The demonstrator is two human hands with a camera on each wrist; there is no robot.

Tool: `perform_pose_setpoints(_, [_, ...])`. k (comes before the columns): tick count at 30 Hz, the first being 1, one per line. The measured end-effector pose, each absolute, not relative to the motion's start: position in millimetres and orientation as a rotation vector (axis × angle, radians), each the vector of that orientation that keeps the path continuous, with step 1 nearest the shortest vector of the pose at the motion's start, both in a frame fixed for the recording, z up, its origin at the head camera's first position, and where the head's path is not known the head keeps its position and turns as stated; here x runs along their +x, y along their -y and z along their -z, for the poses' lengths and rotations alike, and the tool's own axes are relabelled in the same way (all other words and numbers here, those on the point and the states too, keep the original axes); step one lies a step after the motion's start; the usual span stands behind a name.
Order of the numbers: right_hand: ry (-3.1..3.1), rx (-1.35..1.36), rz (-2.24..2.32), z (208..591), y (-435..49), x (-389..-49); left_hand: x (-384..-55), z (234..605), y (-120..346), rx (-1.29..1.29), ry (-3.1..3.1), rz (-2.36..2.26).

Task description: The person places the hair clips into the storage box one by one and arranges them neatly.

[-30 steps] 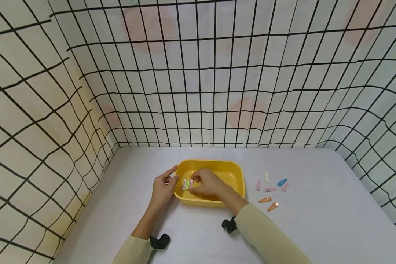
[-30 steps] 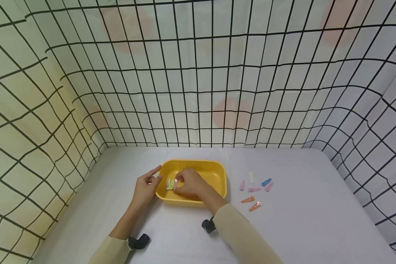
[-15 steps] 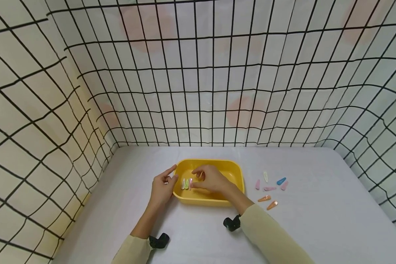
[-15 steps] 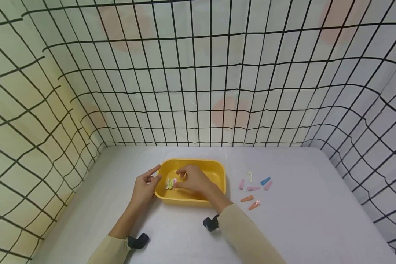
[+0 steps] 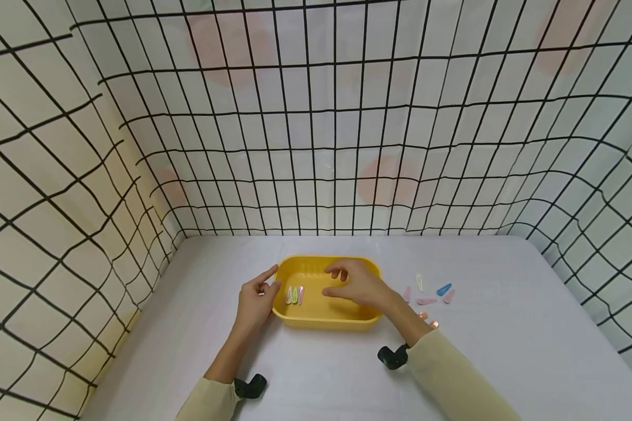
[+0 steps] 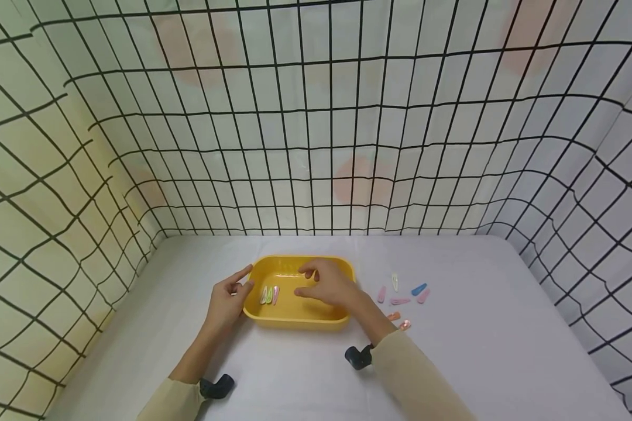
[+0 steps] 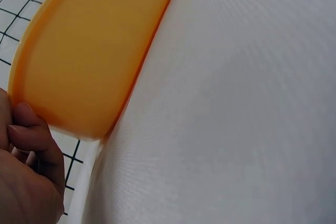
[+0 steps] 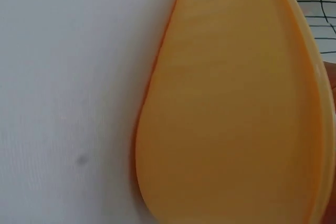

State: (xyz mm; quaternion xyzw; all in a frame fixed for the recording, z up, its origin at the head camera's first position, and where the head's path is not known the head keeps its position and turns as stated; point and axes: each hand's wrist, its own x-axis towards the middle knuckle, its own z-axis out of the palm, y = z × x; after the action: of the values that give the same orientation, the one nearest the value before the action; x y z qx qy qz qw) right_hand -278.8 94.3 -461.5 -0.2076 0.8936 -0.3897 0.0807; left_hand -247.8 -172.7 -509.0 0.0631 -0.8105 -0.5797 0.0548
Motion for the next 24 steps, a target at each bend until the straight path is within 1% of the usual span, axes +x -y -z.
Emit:
perform_pose_setpoints(10, [-2.807, -0.797, 1.134, 449.4, -132.3, -274.6, -247.0, 508.1, 172.2, 0.214, 2.471, 1.757])
perform_pose_setpoints(24, [-3.005, -0.679, 1.09, 444.0, -210.0, -264.1, -248.0, 509.4, 171.7, 0.208, 2.455, 1.758])
